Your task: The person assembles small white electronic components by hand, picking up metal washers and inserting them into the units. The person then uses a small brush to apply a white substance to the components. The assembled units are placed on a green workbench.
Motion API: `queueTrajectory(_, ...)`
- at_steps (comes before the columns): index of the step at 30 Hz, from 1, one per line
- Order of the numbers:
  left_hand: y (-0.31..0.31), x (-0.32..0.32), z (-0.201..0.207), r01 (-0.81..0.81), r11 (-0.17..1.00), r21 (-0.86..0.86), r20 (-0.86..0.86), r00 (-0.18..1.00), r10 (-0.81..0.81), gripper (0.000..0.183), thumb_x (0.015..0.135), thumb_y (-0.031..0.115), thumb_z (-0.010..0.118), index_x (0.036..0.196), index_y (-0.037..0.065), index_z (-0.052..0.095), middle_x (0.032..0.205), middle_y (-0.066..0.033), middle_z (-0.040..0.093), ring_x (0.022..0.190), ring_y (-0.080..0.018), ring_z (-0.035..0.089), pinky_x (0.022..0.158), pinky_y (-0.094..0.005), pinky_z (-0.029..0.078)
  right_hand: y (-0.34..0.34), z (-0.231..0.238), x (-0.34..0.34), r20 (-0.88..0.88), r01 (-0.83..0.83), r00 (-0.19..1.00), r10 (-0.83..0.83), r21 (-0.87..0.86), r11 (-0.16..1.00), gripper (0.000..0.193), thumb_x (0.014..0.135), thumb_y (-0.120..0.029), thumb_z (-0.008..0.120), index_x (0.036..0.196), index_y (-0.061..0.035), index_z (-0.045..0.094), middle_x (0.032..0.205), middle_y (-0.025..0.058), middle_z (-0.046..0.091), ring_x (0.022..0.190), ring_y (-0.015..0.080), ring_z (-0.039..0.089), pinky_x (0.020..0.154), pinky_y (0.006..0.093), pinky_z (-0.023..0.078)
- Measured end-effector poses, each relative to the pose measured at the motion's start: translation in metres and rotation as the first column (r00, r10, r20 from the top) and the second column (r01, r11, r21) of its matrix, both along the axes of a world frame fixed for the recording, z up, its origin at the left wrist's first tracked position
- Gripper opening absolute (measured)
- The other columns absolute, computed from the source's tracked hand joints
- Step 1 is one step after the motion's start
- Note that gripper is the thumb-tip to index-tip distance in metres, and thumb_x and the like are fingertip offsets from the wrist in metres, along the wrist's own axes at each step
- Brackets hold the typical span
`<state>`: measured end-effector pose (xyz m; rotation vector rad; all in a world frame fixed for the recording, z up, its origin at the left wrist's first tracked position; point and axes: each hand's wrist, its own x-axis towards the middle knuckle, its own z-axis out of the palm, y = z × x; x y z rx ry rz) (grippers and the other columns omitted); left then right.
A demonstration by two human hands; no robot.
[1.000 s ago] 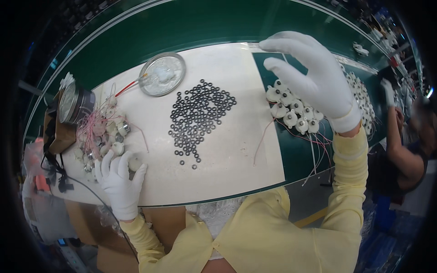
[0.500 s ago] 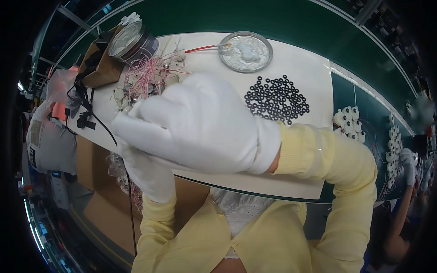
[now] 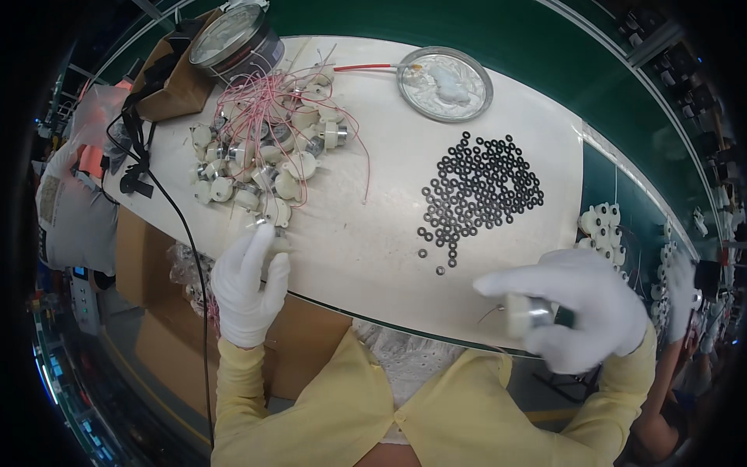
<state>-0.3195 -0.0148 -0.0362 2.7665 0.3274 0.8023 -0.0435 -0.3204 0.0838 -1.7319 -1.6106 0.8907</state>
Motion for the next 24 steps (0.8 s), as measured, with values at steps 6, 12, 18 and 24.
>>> queueTrajectory(6,-0.020,0.035,0.000,0.197,0.980,-0.001,-0.056,0.979,-0.197,0.044,0.082,0.005,0.078,0.124,0.008,0.068,0.116,-0.0100,0.070,0.089,-0.0278,0.067,0.073,-0.0394,0.051,-0.004,-0.055,-0.036,0.768,0.182,0.639,-0.043,-0.097,0.978,0.049,0.075,-0.019,0.069,0.124,-0.0123,0.067,0.068,0.0018,0.064,0.056,0.0233,0.062,0.055,0.0389,0.044)
queueTrajectory(12,-0.031,0.056,-0.001,0.309,0.949,0.066,-0.042,0.951,-0.307,0.048,0.079,0.008,0.081,0.124,0.011,0.069,0.116,-0.0061,0.071,0.079,-0.0242,0.063,0.068,-0.0373,0.049,-0.006,-0.071,-0.039,0.735,0.203,0.665,-0.132,-0.007,0.979,0.041,0.088,-0.038,0.075,0.120,-0.0136,0.069,0.074,0.0005,0.067,0.060,0.0211,0.063,0.056,0.0370,0.044)
queueTrajectory(18,-0.030,0.061,-0.005,0.289,0.957,-0.023,0.001,0.957,-0.289,0.051,0.079,0.014,0.083,0.128,0.009,0.068,0.110,-0.0050,0.071,0.075,-0.0239,0.061,0.069,-0.0366,0.048,-0.001,-0.081,-0.032,0.153,0.345,0.927,-0.343,0.019,0.938,0.036,0.092,-0.022,0.075,0.121,-0.0034,0.066,0.091,0.0066,0.074,0.077,0.0253,0.073,0.071,0.0357,0.055)
queueTrajectory(24,-0.029,0.058,-0.005,0.251,0.964,-0.090,-0.079,0.963,-0.259,0.060,0.081,0.026,0.085,0.135,0.009,0.065,0.101,-0.0037,0.070,0.073,-0.0233,0.057,0.066,-0.0367,0.045,0.005,-0.075,-0.031,-0.146,0.393,0.901,-0.408,-0.117,0.912,0.031,0.102,-0.011,0.060,0.129,0.0047,0.062,0.102,0.0119,0.073,0.085,0.0205,0.070,0.080,0.0308,0.055)
